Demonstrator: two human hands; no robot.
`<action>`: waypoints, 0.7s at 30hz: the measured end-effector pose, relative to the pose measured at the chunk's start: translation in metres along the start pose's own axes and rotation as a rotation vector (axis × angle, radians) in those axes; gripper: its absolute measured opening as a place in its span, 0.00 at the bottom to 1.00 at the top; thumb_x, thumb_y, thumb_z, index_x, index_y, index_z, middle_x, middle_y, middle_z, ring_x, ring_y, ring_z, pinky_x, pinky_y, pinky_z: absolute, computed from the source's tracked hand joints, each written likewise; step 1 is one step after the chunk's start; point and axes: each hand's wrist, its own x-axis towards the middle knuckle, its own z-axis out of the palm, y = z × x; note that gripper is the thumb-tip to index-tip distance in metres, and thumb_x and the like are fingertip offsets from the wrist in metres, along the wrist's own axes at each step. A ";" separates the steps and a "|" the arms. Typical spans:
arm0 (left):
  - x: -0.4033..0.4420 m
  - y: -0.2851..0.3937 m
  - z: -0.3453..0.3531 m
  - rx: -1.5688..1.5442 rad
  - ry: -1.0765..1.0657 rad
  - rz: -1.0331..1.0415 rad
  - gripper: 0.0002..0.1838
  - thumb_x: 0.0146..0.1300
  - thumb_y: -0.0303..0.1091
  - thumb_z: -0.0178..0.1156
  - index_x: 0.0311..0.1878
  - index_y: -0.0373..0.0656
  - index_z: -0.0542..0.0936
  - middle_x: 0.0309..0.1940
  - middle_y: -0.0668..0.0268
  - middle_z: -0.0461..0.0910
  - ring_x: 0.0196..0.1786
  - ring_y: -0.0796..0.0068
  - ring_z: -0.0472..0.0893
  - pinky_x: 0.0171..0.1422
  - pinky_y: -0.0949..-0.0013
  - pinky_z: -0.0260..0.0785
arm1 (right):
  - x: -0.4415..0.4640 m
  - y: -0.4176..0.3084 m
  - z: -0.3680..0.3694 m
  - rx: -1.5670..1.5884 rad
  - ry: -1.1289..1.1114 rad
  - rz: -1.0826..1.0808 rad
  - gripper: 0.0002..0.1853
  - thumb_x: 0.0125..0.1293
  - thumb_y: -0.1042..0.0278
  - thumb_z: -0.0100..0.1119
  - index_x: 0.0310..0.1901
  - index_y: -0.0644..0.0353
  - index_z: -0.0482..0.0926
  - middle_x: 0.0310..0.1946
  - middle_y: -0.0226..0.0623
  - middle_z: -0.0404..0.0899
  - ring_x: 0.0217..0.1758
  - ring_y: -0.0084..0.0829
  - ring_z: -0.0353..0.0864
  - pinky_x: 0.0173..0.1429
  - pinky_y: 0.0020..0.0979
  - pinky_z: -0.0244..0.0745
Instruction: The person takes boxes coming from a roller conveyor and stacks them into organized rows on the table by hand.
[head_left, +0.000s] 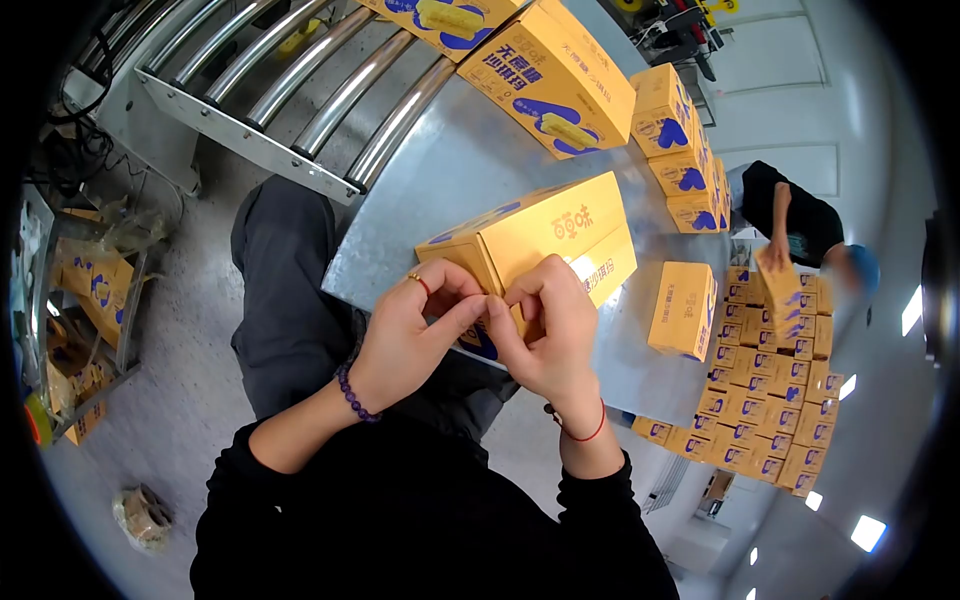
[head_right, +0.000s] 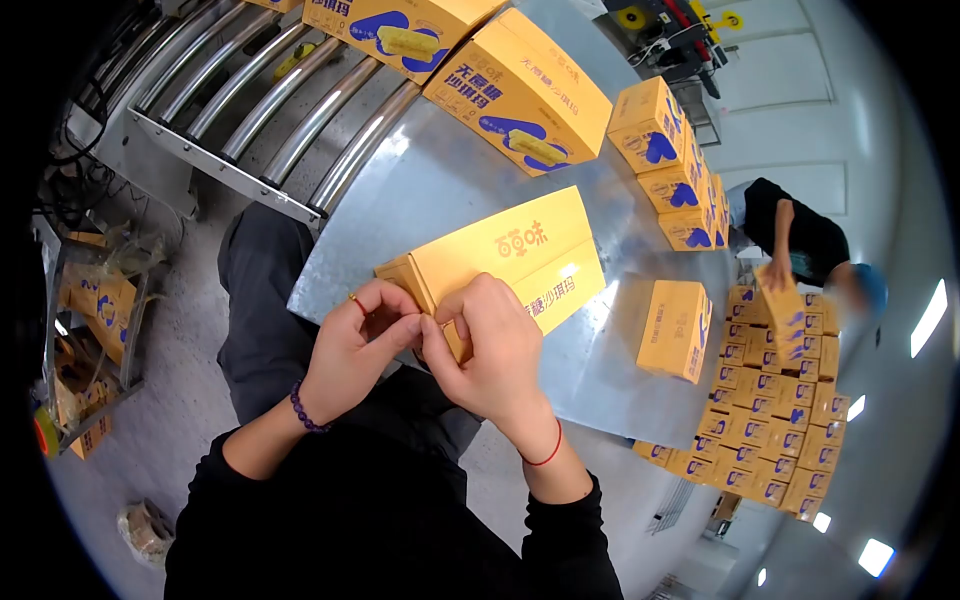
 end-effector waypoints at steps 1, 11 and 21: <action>0.000 0.000 0.000 0.006 0.003 0.012 0.06 0.73 0.25 0.62 0.48 0.39 0.77 0.41 0.72 0.80 0.44 0.86 0.79 0.52 0.77 0.74 | -0.001 0.002 0.002 0.032 0.026 0.010 0.14 0.52 0.72 0.72 0.37 0.54 0.76 0.24 0.33 0.64 0.26 0.36 0.68 0.30 0.34 0.62; -0.009 0.000 0.004 0.058 0.020 0.321 0.03 0.70 0.23 0.63 0.42 0.36 0.78 0.46 0.63 0.82 0.45 0.77 0.84 0.51 0.72 0.78 | -0.001 0.003 -0.001 0.179 0.045 0.064 0.15 0.52 0.75 0.66 0.43 0.58 0.79 0.24 0.34 0.64 0.26 0.34 0.67 0.31 0.34 0.61; -0.021 0.009 0.000 -0.161 -0.041 0.114 0.03 0.72 0.22 0.60 0.43 0.35 0.75 0.46 0.62 0.79 0.46 0.77 0.83 0.53 0.72 0.79 | 0.000 0.002 0.002 0.155 0.080 0.098 0.16 0.55 0.84 0.54 0.45 0.61 0.80 0.24 0.35 0.66 0.26 0.35 0.68 0.32 0.36 0.64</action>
